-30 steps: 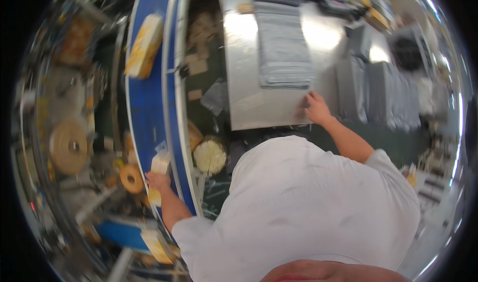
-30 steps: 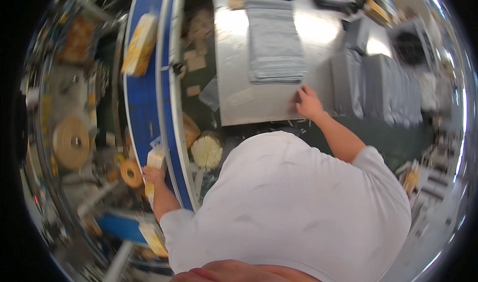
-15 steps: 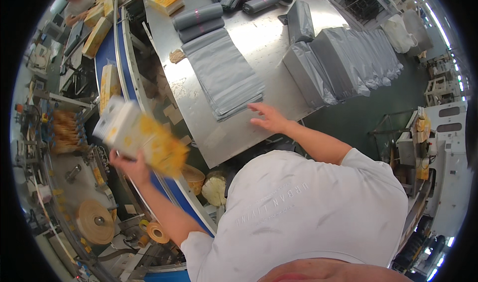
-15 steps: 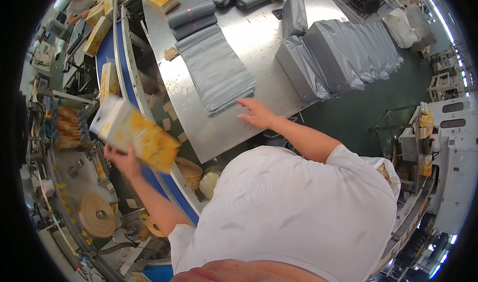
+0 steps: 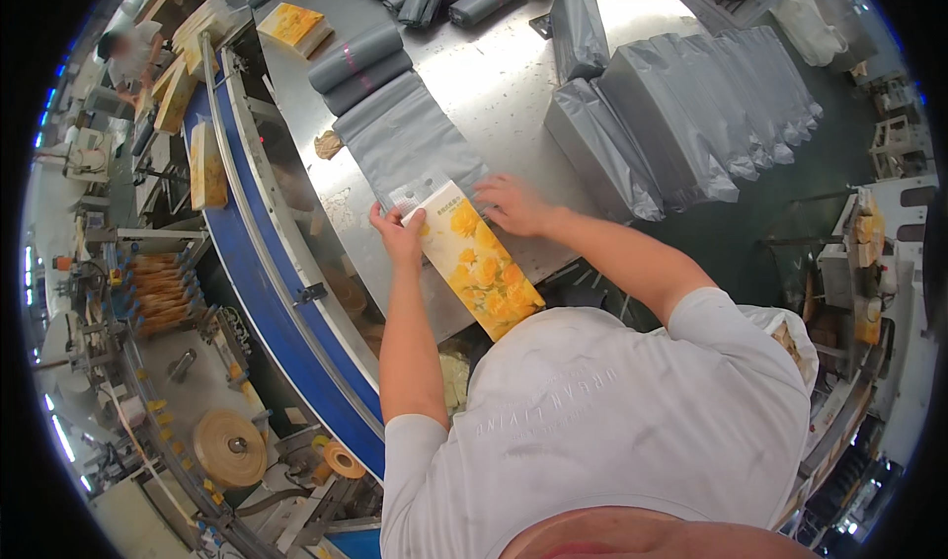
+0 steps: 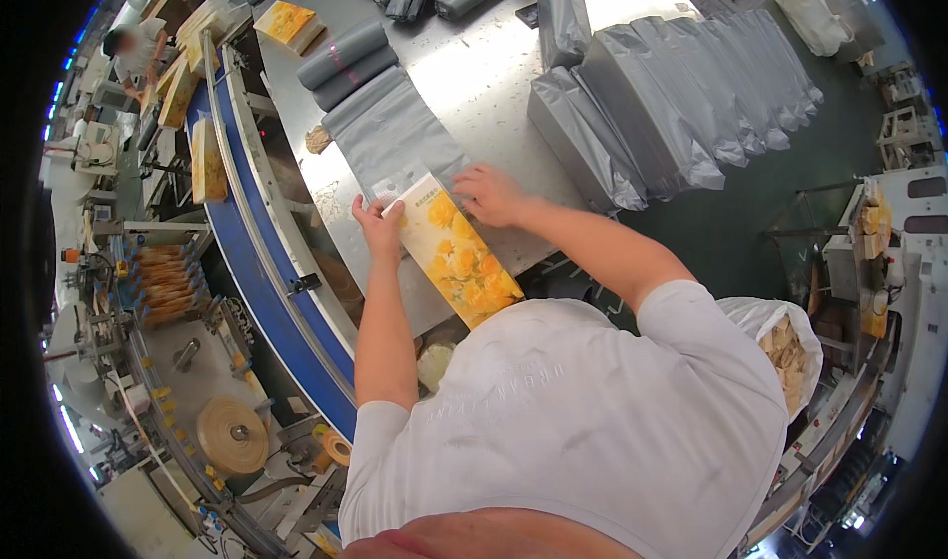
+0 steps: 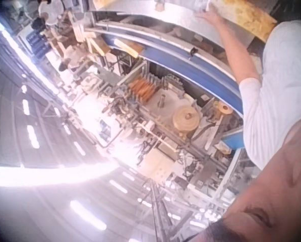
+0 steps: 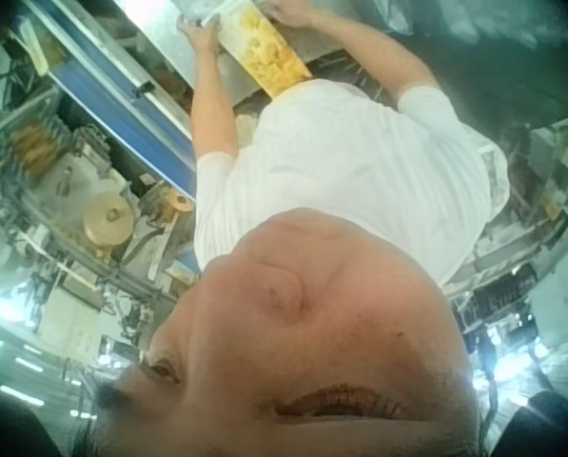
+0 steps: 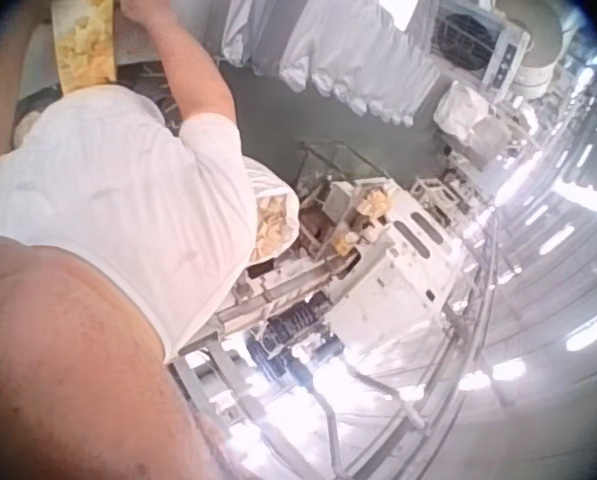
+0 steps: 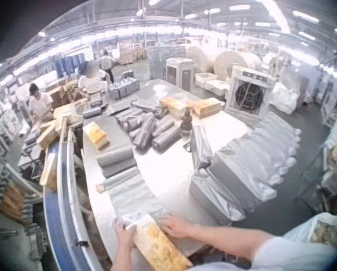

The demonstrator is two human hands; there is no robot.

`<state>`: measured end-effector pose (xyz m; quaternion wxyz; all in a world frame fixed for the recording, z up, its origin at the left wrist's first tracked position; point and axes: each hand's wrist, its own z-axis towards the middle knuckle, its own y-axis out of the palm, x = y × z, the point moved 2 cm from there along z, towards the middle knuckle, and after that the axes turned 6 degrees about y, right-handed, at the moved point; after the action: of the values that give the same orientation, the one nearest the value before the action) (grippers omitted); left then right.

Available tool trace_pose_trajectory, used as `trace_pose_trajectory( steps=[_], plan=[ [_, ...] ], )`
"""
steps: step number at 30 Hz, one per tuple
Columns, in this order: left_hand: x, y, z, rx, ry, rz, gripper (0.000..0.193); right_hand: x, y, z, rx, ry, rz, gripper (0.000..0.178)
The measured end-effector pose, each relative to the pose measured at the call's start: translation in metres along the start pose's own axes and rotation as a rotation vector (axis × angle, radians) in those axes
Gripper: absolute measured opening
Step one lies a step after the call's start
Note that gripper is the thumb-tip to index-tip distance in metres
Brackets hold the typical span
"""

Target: The person repeatedly takes yellow boxes from a conveyor belt, places them into grey poly mailers on a metal table, seals the mailers, and stacks them. The process is continuous and involves handling multiple items in a repetitive assembly line fashion.

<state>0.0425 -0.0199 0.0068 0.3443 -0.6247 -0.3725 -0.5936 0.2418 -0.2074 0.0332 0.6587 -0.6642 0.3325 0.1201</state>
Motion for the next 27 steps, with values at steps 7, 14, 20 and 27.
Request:
trace_pose_trajectory(
  steps=[7,14,20,27],
  plan=[
    [0.044,0.007,-0.001,-0.500,0.066,0.766,0.061,-0.004,-0.027,0.044,-0.206,-0.054,-0.358,0.071],
    [0.070,0.062,-0.022,-0.108,0.097,1.113,0.075,-0.034,-0.038,0.007,-0.075,-0.157,-0.194,0.081],
    [-0.006,0.019,-0.069,-0.206,0.234,0.681,0.094,-0.011,-0.016,-0.001,0.215,-0.293,0.179,0.055],
    [0.026,0.003,-0.081,-0.534,0.594,0.686,0.065,0.019,0.014,0.040,0.092,0.284,-0.005,0.025]
  ],
)
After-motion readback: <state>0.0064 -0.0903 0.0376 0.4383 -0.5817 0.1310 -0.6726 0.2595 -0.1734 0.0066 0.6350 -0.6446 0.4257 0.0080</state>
